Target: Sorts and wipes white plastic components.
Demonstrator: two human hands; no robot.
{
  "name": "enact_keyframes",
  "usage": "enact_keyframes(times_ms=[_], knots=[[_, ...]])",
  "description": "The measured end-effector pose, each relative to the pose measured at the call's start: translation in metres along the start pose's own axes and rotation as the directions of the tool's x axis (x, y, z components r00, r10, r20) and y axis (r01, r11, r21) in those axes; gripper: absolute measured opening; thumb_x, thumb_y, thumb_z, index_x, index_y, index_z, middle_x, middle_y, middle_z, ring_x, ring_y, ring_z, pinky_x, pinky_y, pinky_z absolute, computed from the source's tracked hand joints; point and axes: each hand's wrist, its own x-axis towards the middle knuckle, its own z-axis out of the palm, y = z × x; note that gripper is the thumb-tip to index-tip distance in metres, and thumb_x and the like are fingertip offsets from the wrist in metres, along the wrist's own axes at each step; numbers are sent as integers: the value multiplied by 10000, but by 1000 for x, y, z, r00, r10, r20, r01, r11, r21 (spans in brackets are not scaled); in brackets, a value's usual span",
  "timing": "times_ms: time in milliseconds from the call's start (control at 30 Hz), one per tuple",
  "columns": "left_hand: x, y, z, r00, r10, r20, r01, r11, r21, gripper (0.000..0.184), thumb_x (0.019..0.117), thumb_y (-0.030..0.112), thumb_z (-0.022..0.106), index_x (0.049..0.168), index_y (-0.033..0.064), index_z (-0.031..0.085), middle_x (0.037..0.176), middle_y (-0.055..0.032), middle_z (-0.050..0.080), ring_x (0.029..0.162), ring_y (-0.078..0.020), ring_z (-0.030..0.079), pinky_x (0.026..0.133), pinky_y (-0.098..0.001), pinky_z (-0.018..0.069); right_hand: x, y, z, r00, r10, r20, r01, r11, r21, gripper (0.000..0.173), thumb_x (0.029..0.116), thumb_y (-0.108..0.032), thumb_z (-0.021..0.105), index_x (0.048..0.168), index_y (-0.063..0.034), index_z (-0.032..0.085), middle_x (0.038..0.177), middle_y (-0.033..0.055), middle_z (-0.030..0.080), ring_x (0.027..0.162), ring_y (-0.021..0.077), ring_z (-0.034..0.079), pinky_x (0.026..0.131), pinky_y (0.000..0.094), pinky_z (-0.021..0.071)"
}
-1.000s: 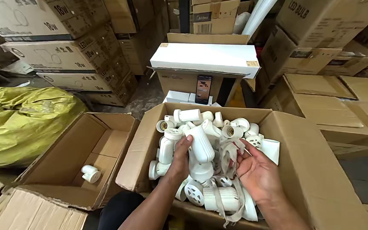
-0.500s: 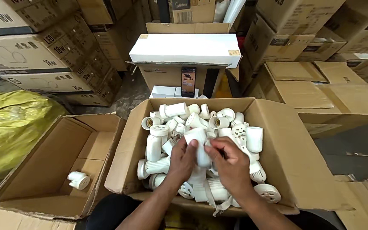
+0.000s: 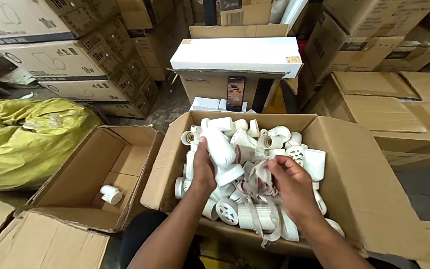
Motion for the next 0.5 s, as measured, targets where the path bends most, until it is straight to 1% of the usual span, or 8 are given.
enact_keyframes(times_ms=[67,100,167,233,300,333,400,500], knots=[[2,6,-1,999,36,-7,-36,991,-128,598,1062,556,246,1372,119,511,1137,-80,702,1032,-181,692,904,-436,583,1,-9,-2,993,113,-34,-107,983,150,169,1067,-121,459,1095,-5,579,840,48,665,612,91,620,521,238,539],[2,5,-3,999,38,-16,-40,985,-166,591,1052,569,307,1374,119,515,1145,-87,698,1042,-187,689,914,-439,581,0,-14,-1,989,144,-24,-135,966,221,176,1083,-124,423,1083,-16,562,820,51,658,571,90,612,479,229,531],[2,-2,-3,997,-2,-78,-15,979,-205,486,1061,465,432,1320,74,559,1095,-132,700,989,-224,701,877,-458,593,-6,-17,3,994,83,71,-101,947,307,188,1084,-126,405,1060,-30,565,822,50,674,583,88,632,494,230,554],[0,-9,1,989,-61,-134,35,981,-192,497,1067,455,448,1330,52,571,1117,-162,693,1008,-252,692,890,-470,583,-14,-9,12,968,-145,206,104,975,196,180,1055,-150,511,1059,-35,649,938,16,703,798,67,668,712,244,586],[-5,-15,8,987,-71,-144,46,985,-168,536,1088,472,358,1357,44,537,1139,-161,683,1032,-241,685,904,-447,579,-19,9,25,883,-368,292,420,896,-141,253,1020,-291,615,1120,-106,755,1163,27,672,1143,128,595,1010,350,500],[-9,-17,11,986,-83,-147,57,983,-173,527,1098,458,324,1352,39,517,1119,-155,682,1011,-230,690,887,-427,586,-20,21,32,853,-425,302,507,812,-290,315,1014,-372,610,1185,-151,754,1246,79,624,1238,200,536,1070,427,447],[-17,-20,15,970,-163,-182,118,964,-237,518,1096,442,369,1364,16,494,1122,-189,675,991,-264,696,861,-444,593,-19,42,44,844,-452,289,537,719,-442,436,1037,-427,545,1330,-129,667,1412,211,509,1356,313,452,1116,493,411],[-23,-17,17,964,-180,-196,120,951,-285,509,1087,443,381,1337,21,516,1118,-194,669,991,-270,693,862,-451,589,-18,50,59,863,-445,239,505,752,-423,568,1061,-427,475,1437,-3,514,1527,304,373,1440,337,398,1146,429,425]])
